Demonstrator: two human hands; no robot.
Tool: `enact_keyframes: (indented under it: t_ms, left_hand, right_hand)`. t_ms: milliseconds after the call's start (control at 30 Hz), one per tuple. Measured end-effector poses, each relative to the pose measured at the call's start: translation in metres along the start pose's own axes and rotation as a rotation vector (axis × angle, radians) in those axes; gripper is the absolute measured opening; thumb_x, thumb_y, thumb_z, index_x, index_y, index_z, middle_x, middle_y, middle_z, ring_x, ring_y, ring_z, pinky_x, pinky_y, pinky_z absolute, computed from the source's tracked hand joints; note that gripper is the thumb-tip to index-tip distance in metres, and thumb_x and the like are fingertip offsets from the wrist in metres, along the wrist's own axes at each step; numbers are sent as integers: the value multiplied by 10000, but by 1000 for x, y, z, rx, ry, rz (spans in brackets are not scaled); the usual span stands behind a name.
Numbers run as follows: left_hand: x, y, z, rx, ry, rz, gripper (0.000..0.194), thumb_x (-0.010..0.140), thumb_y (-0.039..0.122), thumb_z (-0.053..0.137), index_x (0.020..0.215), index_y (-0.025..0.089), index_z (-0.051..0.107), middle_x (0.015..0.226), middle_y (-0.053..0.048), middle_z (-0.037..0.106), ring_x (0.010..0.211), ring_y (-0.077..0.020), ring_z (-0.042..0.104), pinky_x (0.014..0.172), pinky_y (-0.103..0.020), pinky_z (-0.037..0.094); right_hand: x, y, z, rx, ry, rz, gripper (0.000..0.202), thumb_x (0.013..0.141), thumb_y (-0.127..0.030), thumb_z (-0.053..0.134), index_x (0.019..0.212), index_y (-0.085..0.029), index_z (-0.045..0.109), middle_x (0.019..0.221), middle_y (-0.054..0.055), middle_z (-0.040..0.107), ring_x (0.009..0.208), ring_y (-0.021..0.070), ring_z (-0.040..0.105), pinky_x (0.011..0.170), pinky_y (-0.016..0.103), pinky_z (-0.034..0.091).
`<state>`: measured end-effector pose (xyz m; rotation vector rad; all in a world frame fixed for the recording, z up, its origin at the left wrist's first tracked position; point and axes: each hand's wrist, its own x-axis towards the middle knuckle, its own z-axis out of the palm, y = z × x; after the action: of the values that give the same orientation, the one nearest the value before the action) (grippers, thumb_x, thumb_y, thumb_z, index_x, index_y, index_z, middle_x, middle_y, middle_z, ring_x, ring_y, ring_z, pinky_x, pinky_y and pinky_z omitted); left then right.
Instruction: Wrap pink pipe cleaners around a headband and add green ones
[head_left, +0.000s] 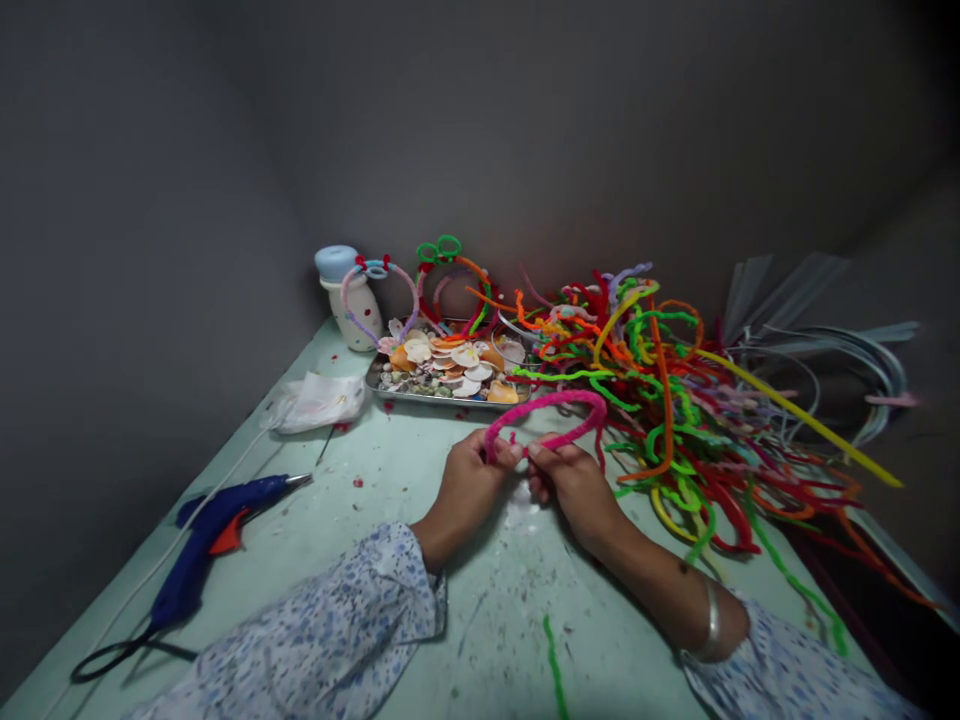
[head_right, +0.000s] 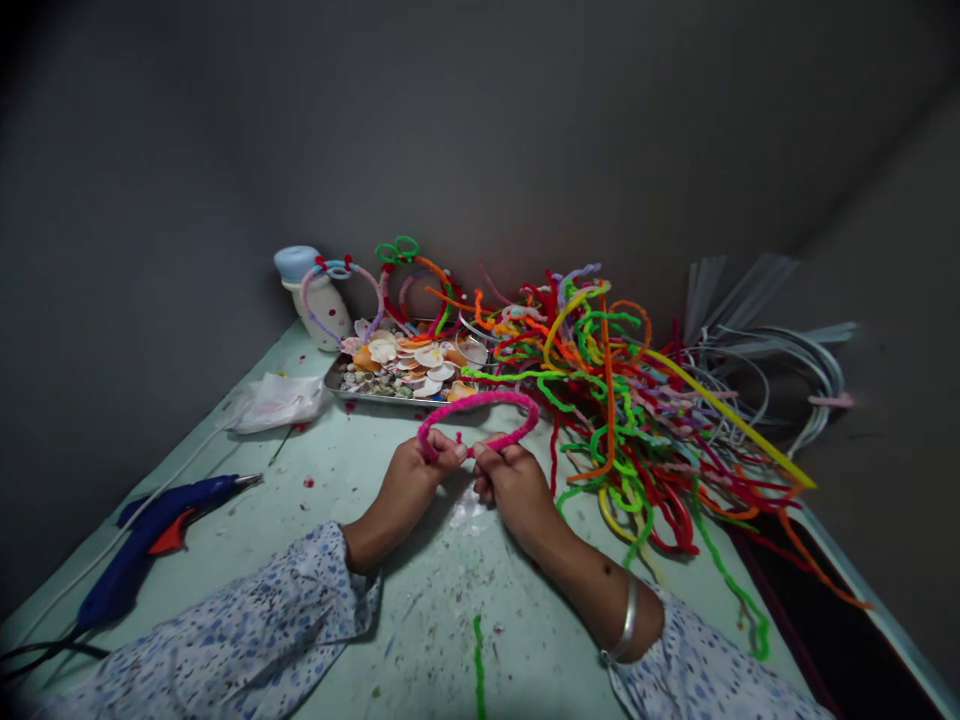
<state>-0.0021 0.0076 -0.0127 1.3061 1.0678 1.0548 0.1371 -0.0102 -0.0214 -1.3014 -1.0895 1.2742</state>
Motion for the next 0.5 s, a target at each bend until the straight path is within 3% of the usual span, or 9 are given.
enact_keyframes:
  t_ms: [500]
  left_hand:
    - [1, -2, 3, 127, 92, 8, 225, 787, 297, 581, 611, 174, 513, 596, 17, 495, 587, -123, 430, 577, -260, 329]
  right_hand:
    - [1, 0, 2, -1, 15, 35, 312, 774, -449, 584, 631, -174, 541, 459, -34, 527, 415, 91, 460, 449, 224, 372]
